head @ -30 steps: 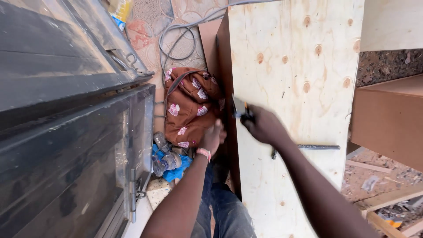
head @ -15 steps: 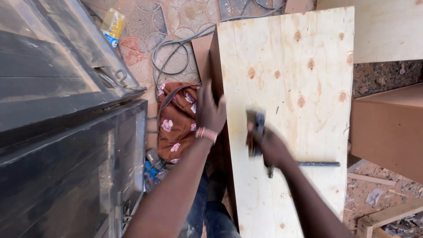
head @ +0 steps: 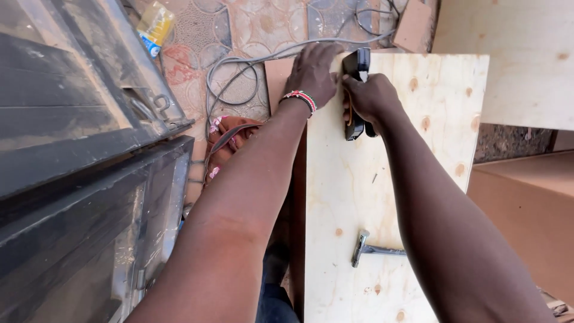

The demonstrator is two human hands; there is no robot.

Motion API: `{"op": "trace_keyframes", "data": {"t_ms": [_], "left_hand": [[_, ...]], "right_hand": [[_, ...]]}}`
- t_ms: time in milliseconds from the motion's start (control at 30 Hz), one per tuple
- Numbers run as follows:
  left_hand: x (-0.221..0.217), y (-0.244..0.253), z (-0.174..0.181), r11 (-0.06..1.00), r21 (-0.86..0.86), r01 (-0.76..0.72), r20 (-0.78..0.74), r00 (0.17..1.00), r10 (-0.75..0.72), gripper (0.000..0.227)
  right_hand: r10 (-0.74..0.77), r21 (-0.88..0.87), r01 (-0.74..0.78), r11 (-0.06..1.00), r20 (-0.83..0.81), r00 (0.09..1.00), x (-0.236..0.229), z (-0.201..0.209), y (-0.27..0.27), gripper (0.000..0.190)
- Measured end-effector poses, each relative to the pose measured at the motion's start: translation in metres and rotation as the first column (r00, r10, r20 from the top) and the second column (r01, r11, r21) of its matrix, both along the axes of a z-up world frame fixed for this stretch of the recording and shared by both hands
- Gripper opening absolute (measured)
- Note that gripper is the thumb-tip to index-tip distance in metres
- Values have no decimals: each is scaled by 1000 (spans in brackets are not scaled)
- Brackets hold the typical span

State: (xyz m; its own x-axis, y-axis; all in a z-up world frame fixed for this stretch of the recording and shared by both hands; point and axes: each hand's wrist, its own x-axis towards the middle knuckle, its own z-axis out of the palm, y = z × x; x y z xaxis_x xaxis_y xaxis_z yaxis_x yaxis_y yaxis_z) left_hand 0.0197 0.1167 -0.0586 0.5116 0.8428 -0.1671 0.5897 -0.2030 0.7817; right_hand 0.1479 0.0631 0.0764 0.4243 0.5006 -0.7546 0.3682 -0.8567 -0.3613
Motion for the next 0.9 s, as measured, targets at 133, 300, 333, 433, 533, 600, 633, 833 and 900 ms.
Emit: {"op": "trace_keyframes", "data": {"t_ms": [133, 300, 333, 433, 533, 600, 633, 833, 900], "left_hand": [[1, 7, 20, 992, -124, -19, -52, 999, 12, 67], [-2, 2, 19, 996, -83, -45, -31, 999, 42, 47], [0, 5, 21, 996, -79, -43, -29, 999, 41, 47], [2, 1, 17, 994, -100, -43, -30, 999, 40, 47], [6, -1, 3, 995, -77, -59, -24, 998, 58, 48], [11, -2, -7, 997, -5, -78, 11, 997, 78, 53], [12, -2, -4, 997, -4, -77, 14, 997, 77, 53], [18, 5, -7, 993, -52, -110, 4, 994, 110, 51], [18, 10, -2, 983, -113, -147, -24, 989, 145, 51]], "right_hand": [[61, -27, -60, 998, 42, 997, -1, 2, 12, 51], [46, -37, -43, 998, 97, 994, -10, -8, 7, 58], [44, -32, -41, 999, 99, 994, -7, -7, 9, 58], [70, -75, -61, 995, 122, 990, -8, -6, 8, 58], [61, -78, -54, 995, 86, 994, -12, -2, 6, 62], [2, -18, -1, 1000, 63, 998, -11, -4, 5, 55], [1, -17, 0, 1000, 65, 998, -12, -4, 6, 55], [10, -52, -6, 999, 88, 996, -7, -18, 7, 55], [24, -34, -21, 999, 86, 996, -9, -15, 7, 55]]}}
